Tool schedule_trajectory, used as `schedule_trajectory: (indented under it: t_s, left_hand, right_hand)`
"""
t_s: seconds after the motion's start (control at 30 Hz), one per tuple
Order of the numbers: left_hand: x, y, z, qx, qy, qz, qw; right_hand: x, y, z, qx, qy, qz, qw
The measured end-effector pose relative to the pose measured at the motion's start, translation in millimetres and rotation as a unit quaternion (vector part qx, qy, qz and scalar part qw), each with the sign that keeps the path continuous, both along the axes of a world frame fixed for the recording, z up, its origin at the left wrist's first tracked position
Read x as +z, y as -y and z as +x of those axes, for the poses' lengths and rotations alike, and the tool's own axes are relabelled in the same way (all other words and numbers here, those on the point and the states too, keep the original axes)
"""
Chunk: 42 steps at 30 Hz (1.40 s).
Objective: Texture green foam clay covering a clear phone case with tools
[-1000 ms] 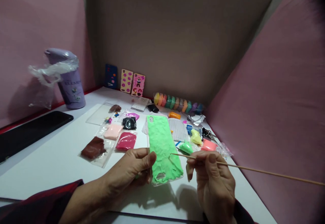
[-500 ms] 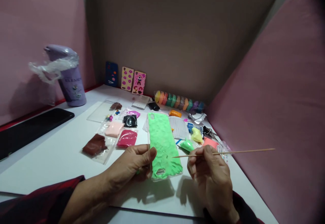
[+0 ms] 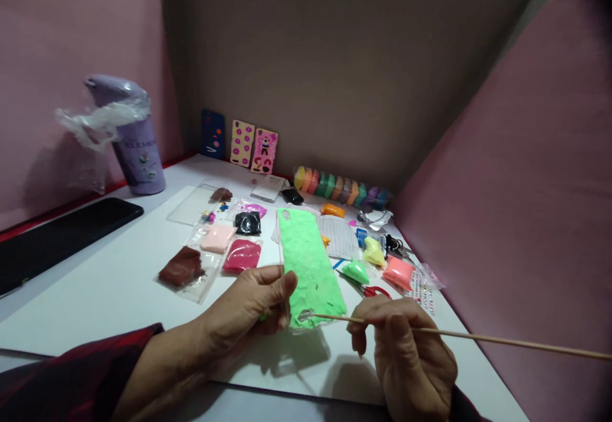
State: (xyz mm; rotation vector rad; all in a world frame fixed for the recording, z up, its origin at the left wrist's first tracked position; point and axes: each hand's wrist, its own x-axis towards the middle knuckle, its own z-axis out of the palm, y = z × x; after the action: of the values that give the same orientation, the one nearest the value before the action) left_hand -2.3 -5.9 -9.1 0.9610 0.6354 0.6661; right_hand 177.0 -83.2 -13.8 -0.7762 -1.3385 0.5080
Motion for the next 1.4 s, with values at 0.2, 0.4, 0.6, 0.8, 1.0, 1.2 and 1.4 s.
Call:
schedule_trajectory:
  t_s: [0.2, 0.4, 0.6, 0.8, 1.0, 1.2, 1.4]
  left_hand:
    - [0.2, -1, 0, -0.008, -0.007, -0.003, 1.000]
    - [0.3, -2, 0, -0.009, -0.013, -0.004, 1.000]
    - [0.8, -2, 0, -0.006, -0.013, -0.002, 1.000]
    - [-0.1, -2, 0, -0.007, -0.016, 0.000, 1.000]
    - [1.2, -1, 0, -0.002, -0.016, -0.003, 1.000]
    - [1.6, 0, 1, 0.005, -0.012, -0.009, 1.000]
    - [0.1, -1, 0, 0.000, -0.007, -0.009, 1.000]
  right_hand:
    - [2.7, -1, -2, -0.023, 0.000, 0.006, 1.000]
    - [2.8, -1, -3, -0.019, 0.006, 0.003, 1.000]
    - [1.6, -1, -1, -0.003, 0.008, -0.001, 1.000]
    - [-0.9, 1, 0, -0.008, 0.006, -0.004, 1.000]
    - [3.4, 0, -3, 0.008, 0.013, -0.005, 1.000]
    - [-2.6, 1, 2, -0.011, -0.005, 0.005, 1.000]
    - [-7.0, 1, 5, 0.000, 0.000, -0.001, 1.000]
